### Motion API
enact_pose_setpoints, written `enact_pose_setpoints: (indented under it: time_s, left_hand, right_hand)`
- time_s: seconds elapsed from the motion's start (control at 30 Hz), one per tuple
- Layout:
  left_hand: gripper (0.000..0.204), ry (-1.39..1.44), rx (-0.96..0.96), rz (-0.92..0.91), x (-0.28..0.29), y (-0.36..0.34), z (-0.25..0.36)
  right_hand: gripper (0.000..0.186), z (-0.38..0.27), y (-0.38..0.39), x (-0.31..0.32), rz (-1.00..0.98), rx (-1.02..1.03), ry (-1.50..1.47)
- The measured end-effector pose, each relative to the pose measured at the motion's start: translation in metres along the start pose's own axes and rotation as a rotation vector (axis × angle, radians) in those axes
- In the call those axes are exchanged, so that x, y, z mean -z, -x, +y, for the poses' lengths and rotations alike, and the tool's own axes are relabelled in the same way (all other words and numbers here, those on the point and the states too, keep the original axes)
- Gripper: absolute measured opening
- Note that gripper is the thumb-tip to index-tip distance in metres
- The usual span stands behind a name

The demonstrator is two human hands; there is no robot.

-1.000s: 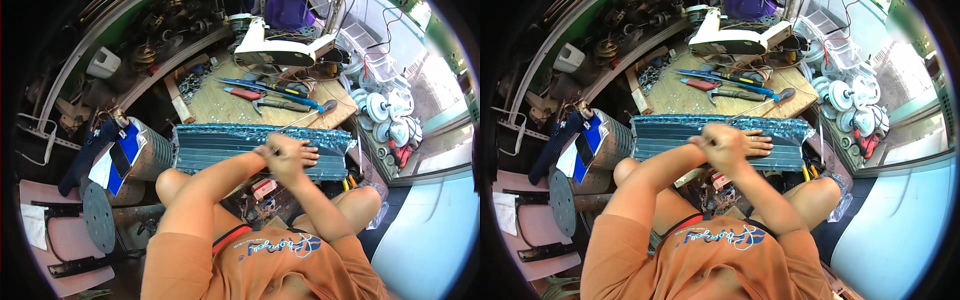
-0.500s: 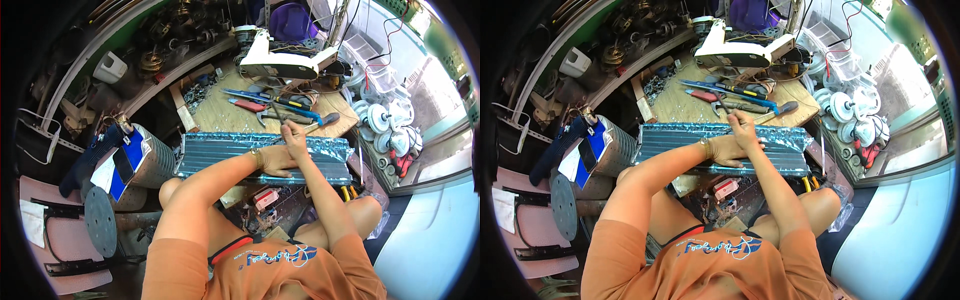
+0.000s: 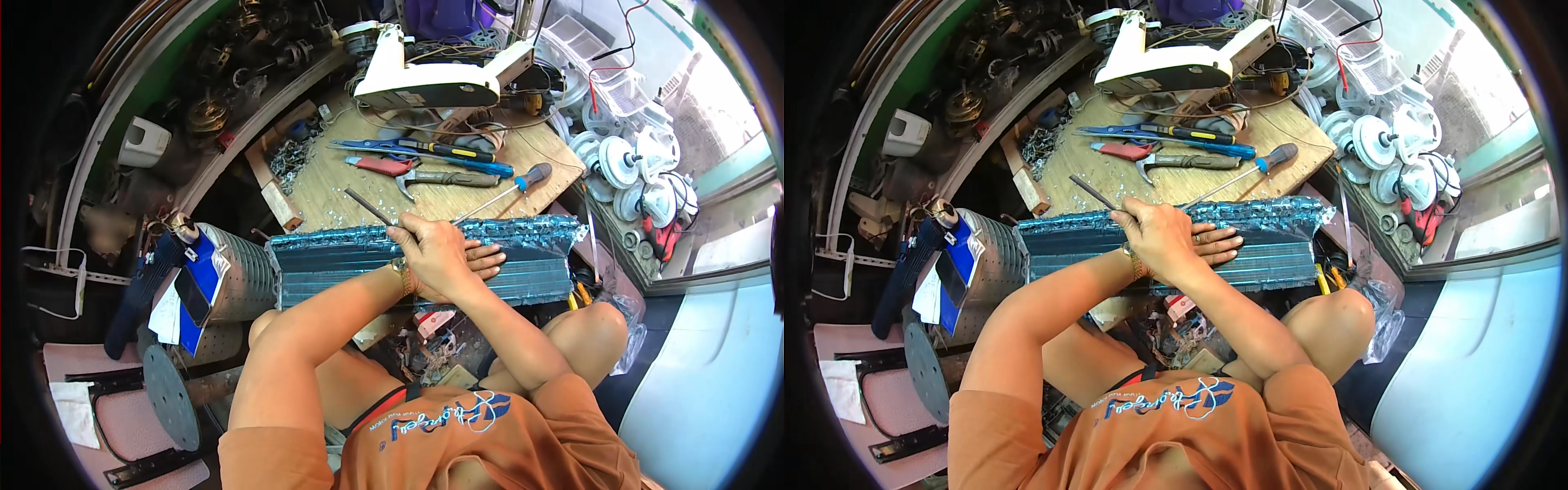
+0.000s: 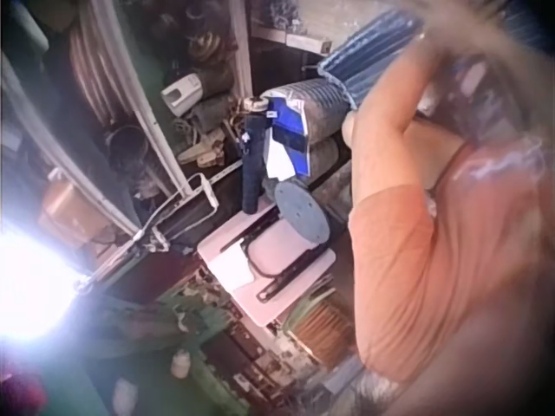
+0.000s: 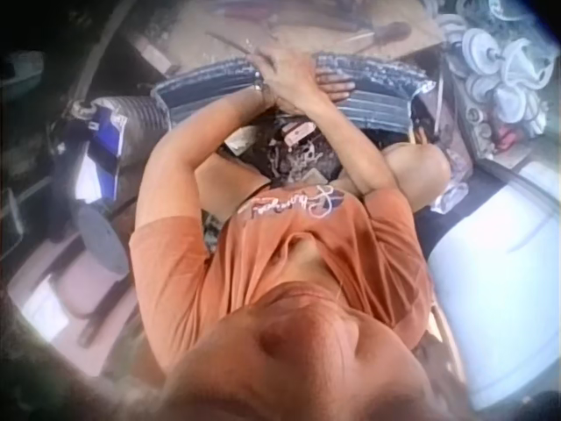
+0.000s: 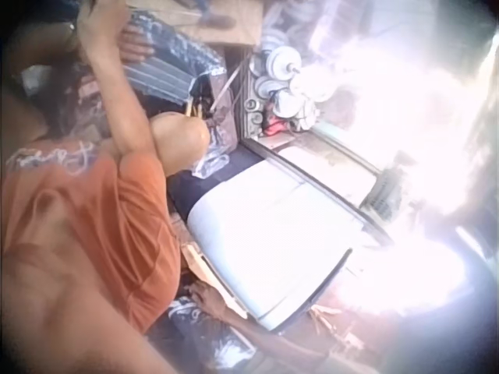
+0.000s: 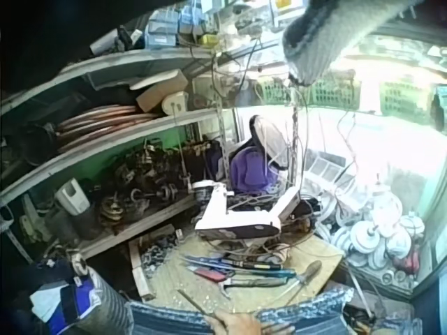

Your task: The person uses a screwdriver and a utility knife to scrape residue and flatten aluminum fins on an air conditioner evaporator coil while seated on the floor. They move the tools along the rows of fins and use their hands to pull away debris and inspect the surface.

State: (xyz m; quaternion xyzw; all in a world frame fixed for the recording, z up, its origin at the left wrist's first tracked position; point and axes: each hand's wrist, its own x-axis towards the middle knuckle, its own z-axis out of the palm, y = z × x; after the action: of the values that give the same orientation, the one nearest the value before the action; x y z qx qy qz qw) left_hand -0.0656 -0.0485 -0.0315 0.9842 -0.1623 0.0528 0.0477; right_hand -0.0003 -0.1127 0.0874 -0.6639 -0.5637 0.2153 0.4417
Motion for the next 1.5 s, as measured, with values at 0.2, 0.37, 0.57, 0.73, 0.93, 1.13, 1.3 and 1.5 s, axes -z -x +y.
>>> enact_pose_setpoints:
  time_s: [0.2,0.37,0.57,0.73,0.93,1.13,1.3,1.5]
  left_hand:
    - [0.07,0.75,-0.03,0.088,-0.025,0.0,0.002]
    - [0.077,0.104,-0.141,0.067,-0.015,0.009,0.002]
    - [0.083,0.264,-0.059,-0.007,0.023,-0.004,0.001]
    - [0.047,-0.096,-0.139,0.07,0.043,0.023,0.022]
    - [0.053,-0.056,0.774,0.52,0.065,0.082,0.012]
    - [0.064,0.058,0.933,0.144,0.054,0.108,-0.018]
    - [0.055,0.021,0.912,0.196,0.047,0.108,-0.025]
    - [0.043,0.119,0.924,0.2,0.051,0.109,-0.026]
  right_hand:
    - [0.029,-0.007,0.014,-0.005,0.065,0.052,-0.008]
    - [0.031,-0.018,0.027,-0.006,0.068,0.021,0.051]
    - [0.028,0.023,-0.014,0.028,-0.075,0.117,0.0]
    - [0.029,0.092,-0.076,0.114,-0.251,0.125,0.399]
    - [0.034,0.188,-0.08,0.153,-0.378,0.089,0.874]
    - [0.026,0.172,-0.089,0.147,-0.33,0.099,1.181]
    - [0.022,0.117,-0.088,0.221,-0.281,0.179,1.064]
    - [0.037,-0.018,-0.027,0.256,-0.609,0.045,0.896]
